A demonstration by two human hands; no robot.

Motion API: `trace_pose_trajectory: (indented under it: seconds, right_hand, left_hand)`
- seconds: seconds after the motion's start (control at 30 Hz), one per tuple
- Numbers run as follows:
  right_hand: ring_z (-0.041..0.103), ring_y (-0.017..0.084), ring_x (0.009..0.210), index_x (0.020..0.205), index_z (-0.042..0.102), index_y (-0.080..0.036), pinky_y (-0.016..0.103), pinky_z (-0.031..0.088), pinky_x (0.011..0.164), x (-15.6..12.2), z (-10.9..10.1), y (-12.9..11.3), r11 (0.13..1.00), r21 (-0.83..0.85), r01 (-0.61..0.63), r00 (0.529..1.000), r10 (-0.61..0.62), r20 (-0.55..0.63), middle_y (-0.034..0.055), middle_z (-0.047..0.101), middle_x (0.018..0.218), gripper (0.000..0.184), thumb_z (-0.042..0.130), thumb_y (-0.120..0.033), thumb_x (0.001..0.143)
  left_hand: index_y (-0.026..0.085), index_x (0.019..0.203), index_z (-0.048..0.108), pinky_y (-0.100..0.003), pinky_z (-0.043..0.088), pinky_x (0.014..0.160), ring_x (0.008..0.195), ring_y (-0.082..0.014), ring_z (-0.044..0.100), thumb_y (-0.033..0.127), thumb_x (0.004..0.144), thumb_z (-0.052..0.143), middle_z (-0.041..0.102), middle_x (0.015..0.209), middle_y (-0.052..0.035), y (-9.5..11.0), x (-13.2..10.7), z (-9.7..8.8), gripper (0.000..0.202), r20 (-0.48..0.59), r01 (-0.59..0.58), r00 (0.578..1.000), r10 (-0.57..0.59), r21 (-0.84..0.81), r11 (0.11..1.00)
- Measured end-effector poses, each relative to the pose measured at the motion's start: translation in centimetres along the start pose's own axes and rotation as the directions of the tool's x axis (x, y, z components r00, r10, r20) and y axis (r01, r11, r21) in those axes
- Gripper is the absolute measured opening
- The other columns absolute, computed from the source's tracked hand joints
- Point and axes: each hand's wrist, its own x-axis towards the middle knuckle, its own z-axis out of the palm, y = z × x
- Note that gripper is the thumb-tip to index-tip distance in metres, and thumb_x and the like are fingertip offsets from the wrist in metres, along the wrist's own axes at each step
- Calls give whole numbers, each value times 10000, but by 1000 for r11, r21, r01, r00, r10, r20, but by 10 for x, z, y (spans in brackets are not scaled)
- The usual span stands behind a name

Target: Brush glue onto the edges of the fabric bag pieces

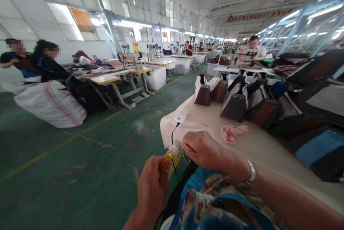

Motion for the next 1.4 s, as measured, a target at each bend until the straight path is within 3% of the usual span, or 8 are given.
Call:
trace_pose_trajectory:
  seconds: [0.17,0.33,0.5,0.7,0.9,1.07,1.2,1.4]
  right_hand:
    - [409,110,583,665,483,-174,271,241,564,4,-13,15,983,-63,-170,981,163,-102,-12,497,637,211,500,-50,835]
    - [422,113,603,707,521,-166,273,249,572,-6,-18,-9,1000,-22,-8,999,7,-54,-5,529,681,160,506,-75,837]
    - [451,130,605,731,547,-165,287,238,550,1,-4,-9,987,-162,16,998,-7,55,15,570,704,153,529,-58,839]
    - [430,119,588,674,506,-170,273,248,552,7,-25,10,971,-155,-184,982,174,-74,10,539,663,210,522,-43,841]
    - [414,106,583,684,501,-172,264,252,560,-8,-19,-10,1000,2,-1,1000,1,-17,-14,525,661,173,524,-48,802]
    - [460,139,623,711,529,-166,295,215,534,-1,-10,2,974,-223,-44,998,55,40,46,585,732,194,510,-72,879]
    - [445,129,609,712,520,-168,282,250,563,0,-22,11,972,-174,-157,986,145,-81,19,547,687,195,491,-67,876]
    - [430,114,583,704,521,-171,273,259,553,-6,-17,-11,998,-59,18,1000,-18,7,-5,537,668,172,508,-71,843]
  left_hand:
    - [227,904,606,-288,480,636,735,-185,654,409,930,523,678,817,-16,1,3,-6,202,-28,-30,999,31,43,999]
    - [227,920,595,-280,468,624,739,-181,653,370,925,531,680,824,-10,1,4,-3,156,10,25,1000,-26,76,997]
    - [221,907,599,-270,458,609,699,-167,626,396,931,530,653,788,-1,7,4,-3,189,-3,-78,997,79,69,995]
    - [216,871,594,-281,459,641,731,-178,625,391,942,509,659,806,-17,12,6,-6,207,-28,-137,990,141,109,985]
    - [214,879,587,-281,448,623,727,-182,619,390,939,515,648,797,-16,10,8,-2,200,-22,-134,990,138,142,981]
    - [211,903,582,-265,459,640,738,-165,623,378,938,535,653,820,-8,12,5,-2,177,-38,-175,983,180,107,979]
    - [212,895,570,-262,463,647,738,-162,622,359,941,537,653,809,0,12,5,-5,157,-46,-207,976,215,134,969]
    - [220,895,553,-270,449,634,750,-173,613,321,941,549,659,808,-5,11,9,-4,111,-67,-294,945,319,247,923]
